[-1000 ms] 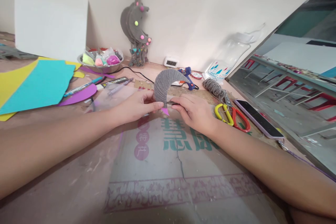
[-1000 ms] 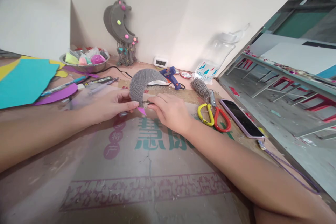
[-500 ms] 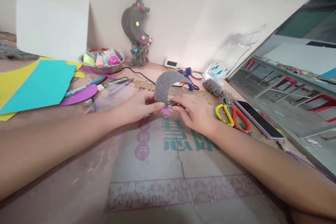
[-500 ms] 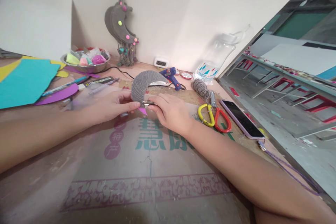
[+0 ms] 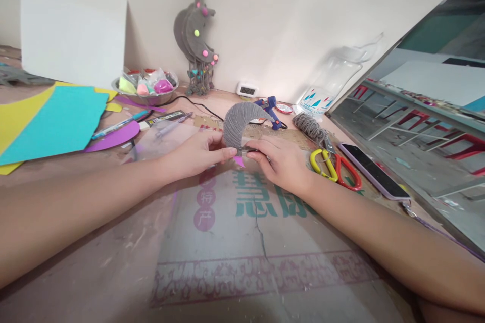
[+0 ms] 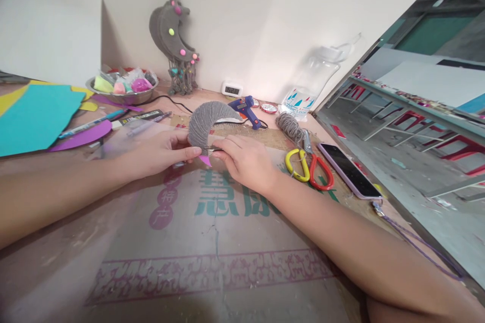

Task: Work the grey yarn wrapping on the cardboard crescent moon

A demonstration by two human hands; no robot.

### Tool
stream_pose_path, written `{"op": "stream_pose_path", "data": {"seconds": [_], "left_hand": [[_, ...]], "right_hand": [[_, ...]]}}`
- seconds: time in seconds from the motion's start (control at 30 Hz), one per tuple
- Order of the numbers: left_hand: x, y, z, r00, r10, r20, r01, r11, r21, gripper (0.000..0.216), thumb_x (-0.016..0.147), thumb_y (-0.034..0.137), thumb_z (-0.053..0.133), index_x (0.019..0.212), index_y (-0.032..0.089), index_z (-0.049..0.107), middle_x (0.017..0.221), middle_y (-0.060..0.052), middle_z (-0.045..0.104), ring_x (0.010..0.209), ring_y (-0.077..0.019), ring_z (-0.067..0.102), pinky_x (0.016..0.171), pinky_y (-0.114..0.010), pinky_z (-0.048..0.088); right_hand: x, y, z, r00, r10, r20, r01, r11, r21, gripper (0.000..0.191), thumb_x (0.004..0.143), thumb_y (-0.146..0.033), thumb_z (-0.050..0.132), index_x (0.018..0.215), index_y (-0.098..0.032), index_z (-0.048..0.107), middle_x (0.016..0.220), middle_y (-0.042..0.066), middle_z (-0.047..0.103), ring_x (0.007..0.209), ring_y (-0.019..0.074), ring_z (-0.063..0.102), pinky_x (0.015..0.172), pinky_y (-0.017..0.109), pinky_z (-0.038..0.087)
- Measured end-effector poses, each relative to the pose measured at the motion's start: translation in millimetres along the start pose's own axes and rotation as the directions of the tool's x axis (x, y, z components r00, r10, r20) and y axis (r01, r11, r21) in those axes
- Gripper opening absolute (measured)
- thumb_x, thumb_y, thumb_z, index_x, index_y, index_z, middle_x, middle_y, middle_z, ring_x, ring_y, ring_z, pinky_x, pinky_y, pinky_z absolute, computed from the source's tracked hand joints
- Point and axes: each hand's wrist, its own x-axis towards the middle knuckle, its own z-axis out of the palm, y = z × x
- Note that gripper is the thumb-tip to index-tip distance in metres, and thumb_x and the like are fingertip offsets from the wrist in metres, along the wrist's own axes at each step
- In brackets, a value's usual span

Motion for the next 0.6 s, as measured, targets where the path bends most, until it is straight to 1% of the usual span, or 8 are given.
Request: {"op": "stream_pose_path", "data": {"seconds": [0.13,0.2,0.3,0.4,0.47,0.53,0.6], "left_hand": [[-1,3,0,1.000,-0.025,-0.004,0.025,1.000,0.008,0.019,0.086,0.032,0.052,0.079,0.014,0.055,0.068,0.002,0.052,0.061,-0.0102,0.046,0.057,-0.024,0.035],[-1,4,0,1.000,-0.021,-0.001,0.021,1.000,0.014,0.019,0.086,0.031,0.052,0.081,0.013,0.056,0.068,0.002,0.052,0.060,-0.0101,0.046,0.057,-0.024,0.035],[0,3,0,1.000,-0.026,0.008,0.026,1.000,0.000,0.020,0.087,0.031,0.051,0.085,0.013,0.057,0.067,0.002,0.052,0.059,-0.0099,0.046,0.055,-0.023,0.034],[0,2,0,1.000,-0.025,0.005,0.025,1.000,-0.008,0.020,0.086,0.032,0.051,0.084,0.013,0.057,0.067,0.002,0.051,0.059,-0.0098,0.046,0.055,-0.023,0.034],[0,1,1,1.000,-0.006,-0.004,0.006,1.000,-0.012,0.020,0.085,0.032,0.053,0.079,0.014,0.056,0.067,0.003,0.050,0.060,-0.0096,0.045,0.056,-0.022,0.035],[0,1,1,1.000,0.003,0.008,-0.003,0.999,-0.032,0.020,0.085,0.033,0.054,0.077,0.014,0.056,0.065,0.003,0.048,0.058,-0.0091,0.044,0.055,-0.022,0.035],[-1,1,2,1.000,0.007,0.027,-0.006,0.999,-0.042,0.020,0.085,0.033,0.054,0.079,0.015,0.056,0.061,0.005,0.046,0.055,-0.0085,0.042,0.053,-0.022,0.034]], "right_hand": [[0,1,1,1.000,0.008,-0.015,-0.008,1.000,0.014,0.020,0.093,-0.027,0.048,0.102,-0.015,0.062,0.087,0.006,0.069,0.079,0.0168,0.063,0.071,0.027,0.046],[-1,1,1,0.998,0.034,-0.045,-0.033,0.999,0.034,0.019,0.093,-0.026,0.048,0.102,-0.016,0.062,0.089,0.006,0.069,0.081,0.0170,0.063,0.073,0.028,0.047],[-2,1,1,0.991,0.111,-0.076,-0.104,0.991,0.088,0.021,0.093,-0.028,0.048,0.104,-0.015,0.060,0.090,0.007,0.068,0.081,0.0171,0.062,0.073,0.028,0.047],[0,-1,0,0.977,0.206,-0.045,-0.195,0.964,0.178,0.025,0.089,-0.035,0.053,0.103,-0.015,0.060,0.084,0.005,0.065,0.071,0.0151,0.058,0.066,0.027,0.044],[3,-4,0,0.949,0.315,-0.005,-0.302,0.913,0.273,0.026,0.085,-0.039,0.059,0.096,-0.016,0.061,0.076,0.002,0.062,0.063,0.0125,0.052,0.059,0.025,0.041],[7,-9,1,0.894,0.443,0.075,-0.436,0.818,0.375,0.024,0.081,-0.040,0.063,0.084,-0.016,0.061,0.066,-0.001,0.055,0.056,0.0098,0.044,0.054,0.023,0.036],[12,-14,1,0.846,0.504,0.173,-0.523,0.720,0.456,0.023,0.080,-0.037,0.063,0.073,-0.016,0.060,0.059,-0.004,0.047,0.053,0.0082,0.037,0.050,0.023,0.031]]}}
